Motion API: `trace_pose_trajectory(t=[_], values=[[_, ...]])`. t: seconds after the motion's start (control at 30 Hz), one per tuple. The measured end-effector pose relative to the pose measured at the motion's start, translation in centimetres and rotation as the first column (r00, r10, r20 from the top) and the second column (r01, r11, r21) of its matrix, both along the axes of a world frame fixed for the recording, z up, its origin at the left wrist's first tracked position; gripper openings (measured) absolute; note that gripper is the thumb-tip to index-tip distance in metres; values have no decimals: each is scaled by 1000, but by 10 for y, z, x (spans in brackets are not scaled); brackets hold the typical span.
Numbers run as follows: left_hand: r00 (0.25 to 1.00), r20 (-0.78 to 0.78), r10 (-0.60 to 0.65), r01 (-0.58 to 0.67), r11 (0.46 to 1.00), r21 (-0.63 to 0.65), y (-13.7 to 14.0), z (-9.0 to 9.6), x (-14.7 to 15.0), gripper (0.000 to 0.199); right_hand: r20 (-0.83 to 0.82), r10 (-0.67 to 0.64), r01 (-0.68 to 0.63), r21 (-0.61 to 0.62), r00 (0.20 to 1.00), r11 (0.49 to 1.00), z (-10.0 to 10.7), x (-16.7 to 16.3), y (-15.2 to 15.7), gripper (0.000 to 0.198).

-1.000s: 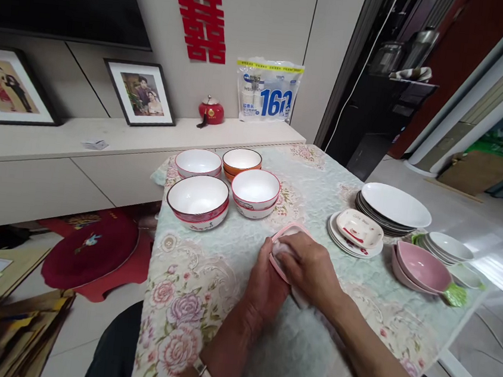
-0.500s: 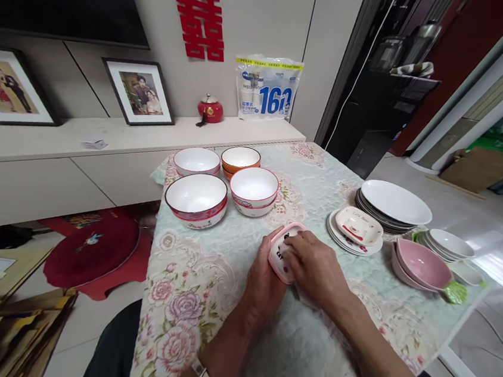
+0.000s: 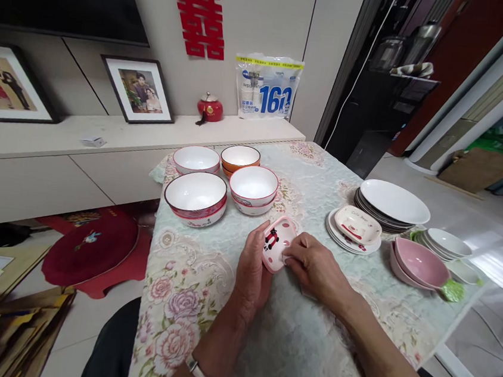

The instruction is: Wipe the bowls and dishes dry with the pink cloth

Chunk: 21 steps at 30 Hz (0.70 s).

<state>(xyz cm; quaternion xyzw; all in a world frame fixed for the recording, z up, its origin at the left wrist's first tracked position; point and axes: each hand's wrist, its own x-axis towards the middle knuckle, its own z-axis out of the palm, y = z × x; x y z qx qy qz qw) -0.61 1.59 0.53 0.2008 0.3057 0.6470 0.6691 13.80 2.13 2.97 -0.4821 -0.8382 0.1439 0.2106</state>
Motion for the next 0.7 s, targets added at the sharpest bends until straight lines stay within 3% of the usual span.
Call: trace_pose_trajectory(t=[0.1, 0.23, 0.43, 0.53, 0.7], values=[[1000, -27, -4, 4, 1000, 9, -2, -1, 1, 47, 22, -115, 111, 130, 993, 985, -8, 1, 4, 16], [999, -20, -43, 43, 999, -20, -3, 2, 0, 47, -42, -172, 176, 320, 984, 931, -13, 0, 9, 21], [987, 18, -160, 160, 987, -10, -6, 6, 1, 48, -304, -202, 300, 323, 931, 898, -11, 0, 14, 21], [973, 26, -229, 230, 972, -39, -7, 3, 2, 49, -335, -145, 264, 345, 931, 901, -4, -2, 11, 24], [974, -24, -225, 224, 974, -35, -8, -4, 1, 38, -219, 92, 19, 456, 971, 890, 8, -5, 6, 29]])
